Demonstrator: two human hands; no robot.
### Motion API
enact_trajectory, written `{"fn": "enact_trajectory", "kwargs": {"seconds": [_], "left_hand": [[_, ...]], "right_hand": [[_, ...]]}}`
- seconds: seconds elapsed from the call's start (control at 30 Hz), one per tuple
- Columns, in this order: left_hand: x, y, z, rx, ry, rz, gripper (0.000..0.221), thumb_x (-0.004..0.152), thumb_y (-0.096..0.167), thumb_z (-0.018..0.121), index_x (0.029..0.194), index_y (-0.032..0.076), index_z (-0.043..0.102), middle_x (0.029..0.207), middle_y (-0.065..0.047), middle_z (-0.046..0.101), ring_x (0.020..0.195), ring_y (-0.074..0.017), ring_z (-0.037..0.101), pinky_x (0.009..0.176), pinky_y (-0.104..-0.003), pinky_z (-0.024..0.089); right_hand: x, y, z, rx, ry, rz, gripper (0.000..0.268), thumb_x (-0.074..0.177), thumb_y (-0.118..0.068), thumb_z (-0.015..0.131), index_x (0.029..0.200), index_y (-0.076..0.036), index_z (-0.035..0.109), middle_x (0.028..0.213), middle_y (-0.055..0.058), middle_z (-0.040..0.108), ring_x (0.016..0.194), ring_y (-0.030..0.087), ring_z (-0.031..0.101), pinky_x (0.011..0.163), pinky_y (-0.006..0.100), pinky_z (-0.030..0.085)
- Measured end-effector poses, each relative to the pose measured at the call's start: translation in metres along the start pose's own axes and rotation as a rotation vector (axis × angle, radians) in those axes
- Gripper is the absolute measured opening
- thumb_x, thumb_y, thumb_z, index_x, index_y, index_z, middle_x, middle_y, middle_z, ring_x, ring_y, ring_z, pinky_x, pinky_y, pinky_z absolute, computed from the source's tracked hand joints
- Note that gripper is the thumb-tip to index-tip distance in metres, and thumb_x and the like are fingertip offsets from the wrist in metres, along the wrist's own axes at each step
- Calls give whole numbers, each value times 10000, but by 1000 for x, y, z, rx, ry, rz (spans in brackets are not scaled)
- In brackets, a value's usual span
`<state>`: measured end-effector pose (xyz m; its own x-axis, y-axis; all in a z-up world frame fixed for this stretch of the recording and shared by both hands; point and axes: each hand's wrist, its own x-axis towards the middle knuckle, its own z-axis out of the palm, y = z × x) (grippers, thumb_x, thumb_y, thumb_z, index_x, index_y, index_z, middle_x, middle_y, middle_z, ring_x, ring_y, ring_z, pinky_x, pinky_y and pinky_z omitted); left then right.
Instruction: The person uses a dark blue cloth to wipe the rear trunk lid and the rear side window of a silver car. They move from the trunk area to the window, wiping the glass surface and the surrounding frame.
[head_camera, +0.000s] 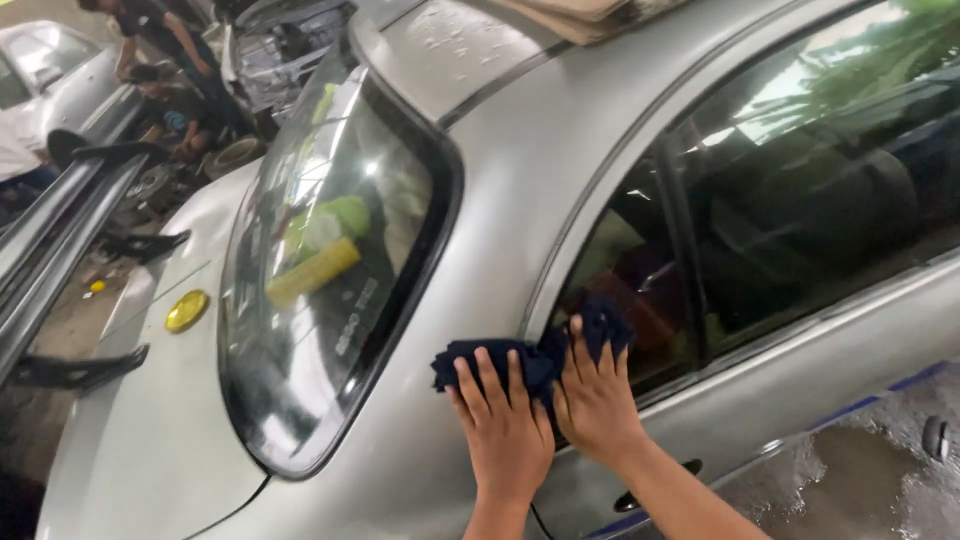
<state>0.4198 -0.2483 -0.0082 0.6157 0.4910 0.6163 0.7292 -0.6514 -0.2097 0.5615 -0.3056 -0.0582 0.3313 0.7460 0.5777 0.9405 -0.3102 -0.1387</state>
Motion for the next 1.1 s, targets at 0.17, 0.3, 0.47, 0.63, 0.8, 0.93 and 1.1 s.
{"fn": "enact_trajectory", "kwargs": {"seconds": [0.17, 0.3, 0.47, 0.63, 0.8, 0.93, 1.1], "left_hand": [[68, 0, -34, -169, 57, 190, 799, 939, 493, 547, 1625, 153, 317, 1684, -211, 232, 1543, -470, 196, 1212, -645, 228], [164, -19, -45, -226, 92, 477, 822, 937, 655, 545, 1596, 184, 405, 1692, -134, 287, 1558, -356, 266, 1228, -552, 250], [248, -59, -49, -243, 44, 556, 865, 959, 693, 541, 1647, 230, 295, 1720, -116, 205, 1582, -333, 211, 1245, -546, 242], [250, -60, -52, -495, 97, 320, 787, 986, 627, 616, 1612, 207, 388, 1701, -91, 261, 1584, -307, 240, 1282, -549, 258], [248, -61, -51, -533, 113, 340, 706, 1006, 588, 586, 1565, 174, 466, 1671, -106, 323, 1565, -315, 277, 1281, -529, 258], [246, -62, -48, -576, 225, 328, 634, 1010, 528, 658, 1516, 165, 540, 1643, -104, 375, 1546, -333, 338, 1155, -536, 485], [248, -64, -42, -596, 134, 242, 615, 1019, 537, 612, 1544, 239, 499, 1653, -62, 353, 1553, -299, 297, 1135, -566, 482]], "right_hand": [[25, 43, -28, 2, 212, 10, 718, 1053, -374, 421, 1611, 36, 230, 1708, 215, 164, 1542, 511, 181, 1210, 685, 182], [95, 84, -69, -10, 174, 168, 711, 1061, -414, 356, 1641, -35, 195, 1722, 160, 182, 1421, 555, 369, 1148, 728, 219], [152, 99, -103, 97, 38, 196, 710, 1090, -509, 203, 1664, -140, 6, 1744, 47, -13, 1538, 526, 150, 1190, 729, 60], [135, 58, -97, 239, -17, 360, 694, 1085, -531, 181, 1653, -223, -72, 1747, 19, -57, 1557, 524, 105, 1200, 693, 8], [49, -15, -51, 353, -55, 468, 738, 1058, -500, 209, 1651, -137, -38, 1741, 88, -77, 1470, 619, 156, 1139, 750, 127], [46, 2, -35, 274, -116, 467, 767, 1040, -544, 169, 1650, -111, 0, 1739, 106, -50, 1476, 598, 148, 1142, 745, 128], [112, 66, -72, 273, 110, 513, 684, 1075, -382, 289, 1651, -57, 115, 1732, 144, 29, 1482, 664, 91, 1144, 776, 36]]}}
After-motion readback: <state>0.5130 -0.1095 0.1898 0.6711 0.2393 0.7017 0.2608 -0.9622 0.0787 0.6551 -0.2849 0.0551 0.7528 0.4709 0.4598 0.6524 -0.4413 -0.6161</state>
